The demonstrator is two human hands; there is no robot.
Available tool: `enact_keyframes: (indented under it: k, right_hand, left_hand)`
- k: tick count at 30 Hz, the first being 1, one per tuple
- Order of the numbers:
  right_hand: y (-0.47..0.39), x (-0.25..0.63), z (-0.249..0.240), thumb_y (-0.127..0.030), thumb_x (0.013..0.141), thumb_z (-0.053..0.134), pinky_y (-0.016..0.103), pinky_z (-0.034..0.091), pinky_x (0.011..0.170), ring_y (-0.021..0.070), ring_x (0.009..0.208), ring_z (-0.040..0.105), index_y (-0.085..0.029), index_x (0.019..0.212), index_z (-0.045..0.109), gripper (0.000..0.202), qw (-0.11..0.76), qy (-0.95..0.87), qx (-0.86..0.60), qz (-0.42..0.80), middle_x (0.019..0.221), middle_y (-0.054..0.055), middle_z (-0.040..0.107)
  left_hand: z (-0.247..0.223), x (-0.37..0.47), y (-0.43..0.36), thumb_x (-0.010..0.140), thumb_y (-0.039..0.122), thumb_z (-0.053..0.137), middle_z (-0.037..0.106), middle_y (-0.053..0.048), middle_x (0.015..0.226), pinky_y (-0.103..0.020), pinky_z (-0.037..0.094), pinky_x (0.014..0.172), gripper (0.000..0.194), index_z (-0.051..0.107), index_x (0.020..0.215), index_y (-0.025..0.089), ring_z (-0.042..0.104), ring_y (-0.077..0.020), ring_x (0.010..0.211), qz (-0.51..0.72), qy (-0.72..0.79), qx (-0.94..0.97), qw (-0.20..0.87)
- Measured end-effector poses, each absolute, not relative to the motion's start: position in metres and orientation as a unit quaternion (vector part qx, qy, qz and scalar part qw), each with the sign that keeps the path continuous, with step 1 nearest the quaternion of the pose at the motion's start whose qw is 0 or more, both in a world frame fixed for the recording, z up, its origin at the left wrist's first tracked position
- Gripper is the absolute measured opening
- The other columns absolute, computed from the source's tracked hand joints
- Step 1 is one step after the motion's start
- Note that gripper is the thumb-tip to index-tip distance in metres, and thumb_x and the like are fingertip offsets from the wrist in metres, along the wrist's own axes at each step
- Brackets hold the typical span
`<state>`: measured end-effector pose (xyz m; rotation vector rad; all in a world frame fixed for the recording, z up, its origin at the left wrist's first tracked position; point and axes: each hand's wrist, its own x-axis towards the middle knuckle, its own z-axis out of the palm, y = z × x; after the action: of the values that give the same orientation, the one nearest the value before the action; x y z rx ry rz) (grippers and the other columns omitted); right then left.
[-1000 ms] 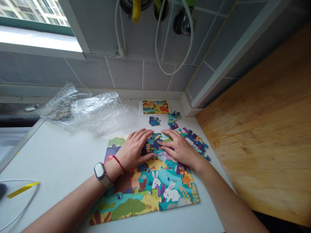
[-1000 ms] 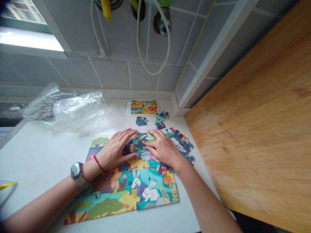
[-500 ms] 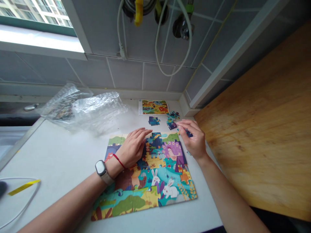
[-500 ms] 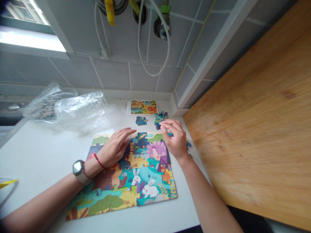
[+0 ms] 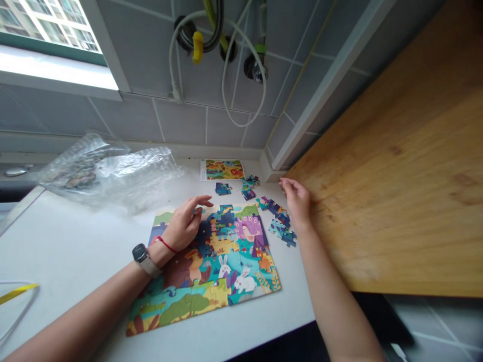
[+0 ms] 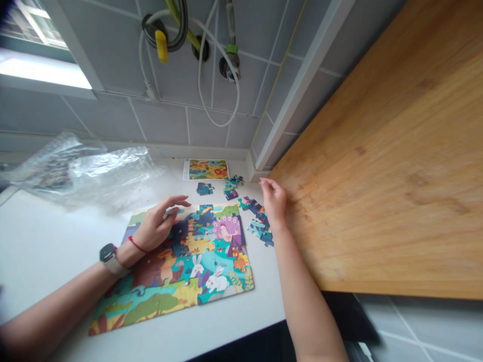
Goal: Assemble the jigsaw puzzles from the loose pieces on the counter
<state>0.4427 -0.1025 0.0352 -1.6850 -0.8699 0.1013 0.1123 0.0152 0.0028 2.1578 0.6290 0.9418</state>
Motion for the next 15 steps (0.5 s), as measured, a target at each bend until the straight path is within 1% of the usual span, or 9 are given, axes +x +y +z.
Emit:
enact_keyframes:
  k: [2,4,6,9,11,13,15]
  right_hand:
    - [-0.105,0.444,0.034,-0.043,0.088,0.072,0.045,0.057,0.102,0.0287,0.108,0.075,-0.015,0.114,0.08,0.039,0.464,-0.446,-0.762,0.073,0.115,0.015,0.081]
    - [-0.107,0.443,0.031,-0.036,0.086,0.077,0.047,0.055,0.108,0.0306,0.115,0.073,-0.016,0.123,0.078,0.043,0.35,-0.498,-0.789,0.085,0.124,0.017,0.078]
    - [-0.107,0.439,0.027,-0.032,0.089,0.075,0.048,0.053,0.111,0.0316,0.12,0.071,-0.016,0.131,0.076,0.045,0.286,-0.521,-0.8,0.077,0.13,0.018,0.075]
    - [-0.104,0.432,0.022,-0.029,0.095,0.068,0.047,0.051,0.114,0.031,0.125,0.068,-0.016,0.135,0.074,0.042,0.264,-0.548,-0.792,0.047,0.132,0.017,0.074]
    - [-0.101,0.424,0.019,-0.031,0.097,0.066,0.046,0.049,0.118,0.0302,0.131,0.065,-0.018,0.138,0.073,0.043,0.261,-0.582,-0.77,0.038,0.138,0.016,0.071]
    - [-0.099,0.414,0.016,-0.035,0.099,0.067,0.048,0.044,0.123,0.0303,0.142,0.057,-0.023,0.141,0.071,0.044,0.243,-0.624,-0.741,0.05,0.149,0.013,0.065]
    - [-0.099,0.404,0.014,-0.04,0.099,0.067,0.053,0.038,0.127,0.0327,0.153,0.045,-0.026,0.143,0.071,0.046,0.208,-0.652,-0.726,0.074,0.16,0.012,0.056]
  left_hand:
    - [0.004,0.112,0.015,0.106,0.022,0.043,0.078,-0.007,0.114,-0.044,0.056,0.099,0.033,0.061,0.133,0.022,0.072,-0.0226,0.108,0.365,0.25,0.826,0.351]
    - [0.006,0.111,0.014,0.106,0.023,0.043,0.079,-0.006,0.111,-0.043,0.056,0.097,0.032,0.062,0.132,0.022,0.072,-0.0225,0.106,0.368,0.255,0.823,0.35]
    - [0.008,0.11,0.014,0.105,0.023,0.043,0.079,-0.006,0.109,-0.043,0.056,0.097,0.032,0.063,0.13,0.022,0.073,-0.0225,0.105,0.372,0.261,0.82,0.348]
    - [0.01,0.11,0.013,0.104,0.023,0.043,0.08,-0.005,0.107,-0.042,0.057,0.096,0.032,0.064,0.128,0.022,0.073,-0.0221,0.102,0.376,0.269,0.816,0.348]
    - [0.01,0.111,0.014,0.104,0.024,0.044,0.08,-0.005,0.105,-0.041,0.058,0.094,0.031,0.066,0.126,0.021,0.074,-0.0219,0.1,0.372,0.271,0.816,0.35]
    - [0.009,0.111,0.015,0.103,0.025,0.045,0.081,-0.005,0.104,-0.041,0.058,0.093,0.029,0.068,0.12,0.022,0.074,-0.0221,0.098,0.366,0.268,0.819,0.351]
    - [0.008,0.111,0.015,0.103,0.026,0.047,0.081,-0.006,0.104,-0.041,0.059,0.092,0.027,0.071,0.115,0.022,0.074,-0.0224,0.098,0.361,0.262,0.824,0.349]
